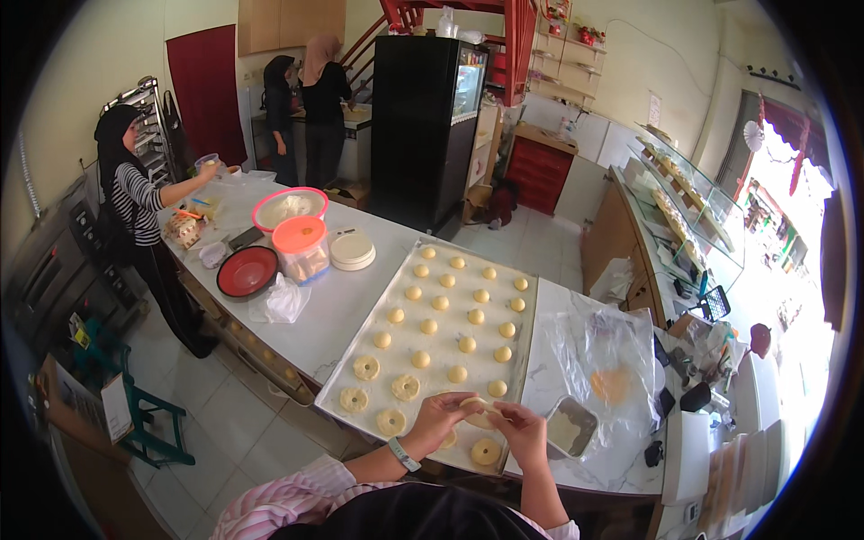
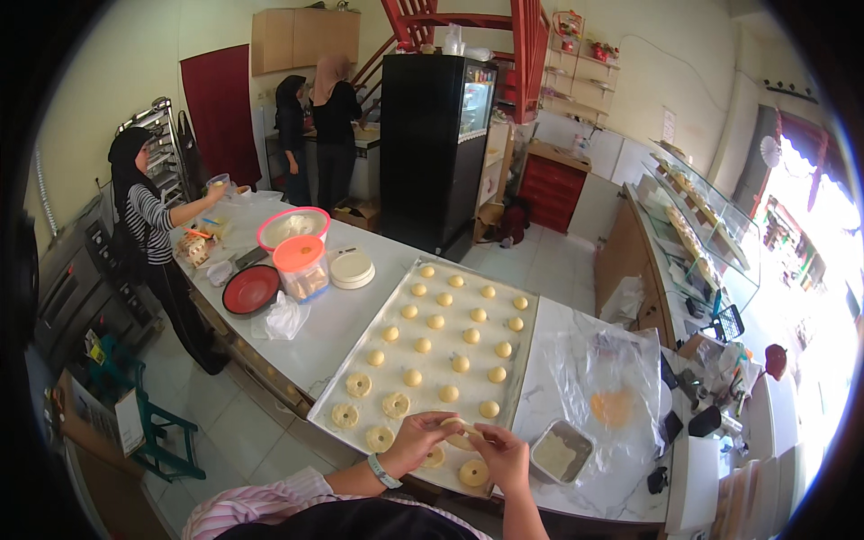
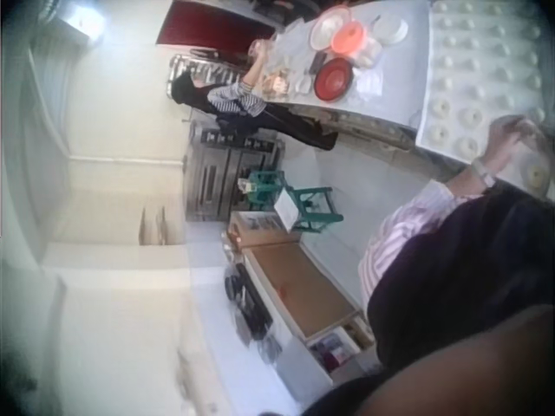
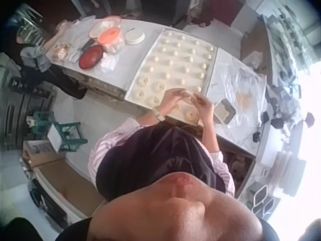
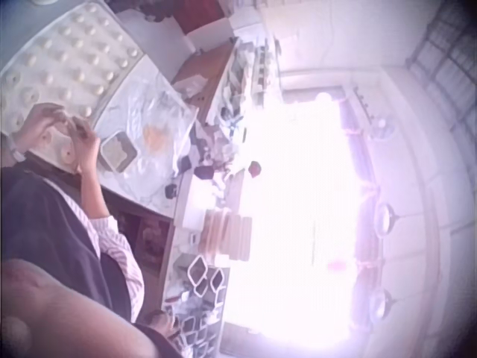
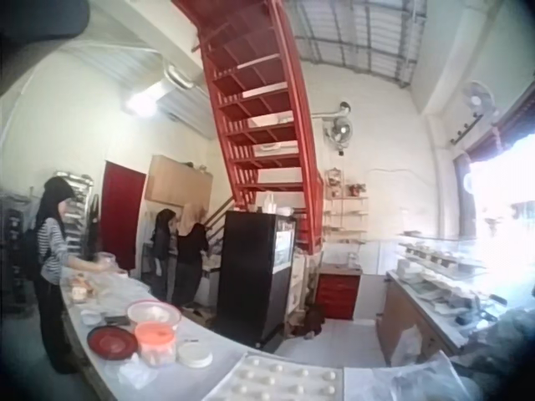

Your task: The person shapes dough balls into rings and places them on a baking tray, covers the tray with plastic wrap, moves the tray to a shelf, and then uncovers a second tray to shape more rings.

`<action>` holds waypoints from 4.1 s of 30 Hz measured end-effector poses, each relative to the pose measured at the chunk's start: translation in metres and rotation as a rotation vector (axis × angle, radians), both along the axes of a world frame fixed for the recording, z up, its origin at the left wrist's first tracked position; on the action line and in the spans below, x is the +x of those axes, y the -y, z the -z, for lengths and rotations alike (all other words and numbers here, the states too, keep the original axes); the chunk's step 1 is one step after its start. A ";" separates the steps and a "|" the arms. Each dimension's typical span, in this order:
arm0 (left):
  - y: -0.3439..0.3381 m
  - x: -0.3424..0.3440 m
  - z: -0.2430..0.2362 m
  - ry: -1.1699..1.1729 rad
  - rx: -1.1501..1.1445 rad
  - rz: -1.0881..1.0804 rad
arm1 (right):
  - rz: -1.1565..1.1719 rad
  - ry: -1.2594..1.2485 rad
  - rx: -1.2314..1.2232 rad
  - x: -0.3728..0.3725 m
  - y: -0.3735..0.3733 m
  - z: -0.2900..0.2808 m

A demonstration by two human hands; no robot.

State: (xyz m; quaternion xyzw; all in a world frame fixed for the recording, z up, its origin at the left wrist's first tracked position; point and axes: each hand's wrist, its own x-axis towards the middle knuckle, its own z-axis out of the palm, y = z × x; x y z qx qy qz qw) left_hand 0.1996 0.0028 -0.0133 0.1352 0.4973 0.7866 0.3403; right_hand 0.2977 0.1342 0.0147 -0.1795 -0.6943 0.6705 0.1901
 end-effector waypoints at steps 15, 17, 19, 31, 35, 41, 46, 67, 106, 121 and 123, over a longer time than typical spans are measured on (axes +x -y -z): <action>-0.008 0.009 0.019 0.168 -0.077 0.206 | -0.102 0.102 -0.034 0.021 -0.014 -0.004; -0.008 0.012 0.017 0.241 -0.024 0.174 | -0.056 0.098 -0.056 0.023 -0.023 0.009; -0.010 0.014 0.013 0.188 -0.020 0.265 | -0.057 0.083 -0.020 0.025 -0.025 0.013; -0.009 0.016 0.025 0.117 -0.103 0.205 | -0.173 0.141 -0.042 0.028 -0.015 0.005; -0.002 0.017 0.012 0.138 -0.125 0.255 | -0.140 0.148 0.025 0.030 -0.024 0.019; 0.000 0.018 0.019 0.123 -0.156 0.128 | -0.148 0.130 -0.010 0.032 -0.018 0.025; -0.001 0.016 0.014 0.046 -0.210 0.242 | -0.156 0.118 0.074 0.033 -0.010 0.012; -0.007 0.012 0.008 0.238 -0.174 0.224 | -0.076 0.142 -0.153 0.031 -0.022 0.020; -0.069 -0.018 0.078 -1.695 -0.479 0.579 | 0.120 0.836 1.003 0.037 -0.132 0.061; -0.053 -0.028 0.048 -0.204 -0.032 0.197 | 0.077 0.468 0.955 0.037 -0.083 -0.008; -0.051 -0.027 0.040 0.461 0.109 0.354 | -0.029 0.381 0.951 0.024 -0.046 -0.014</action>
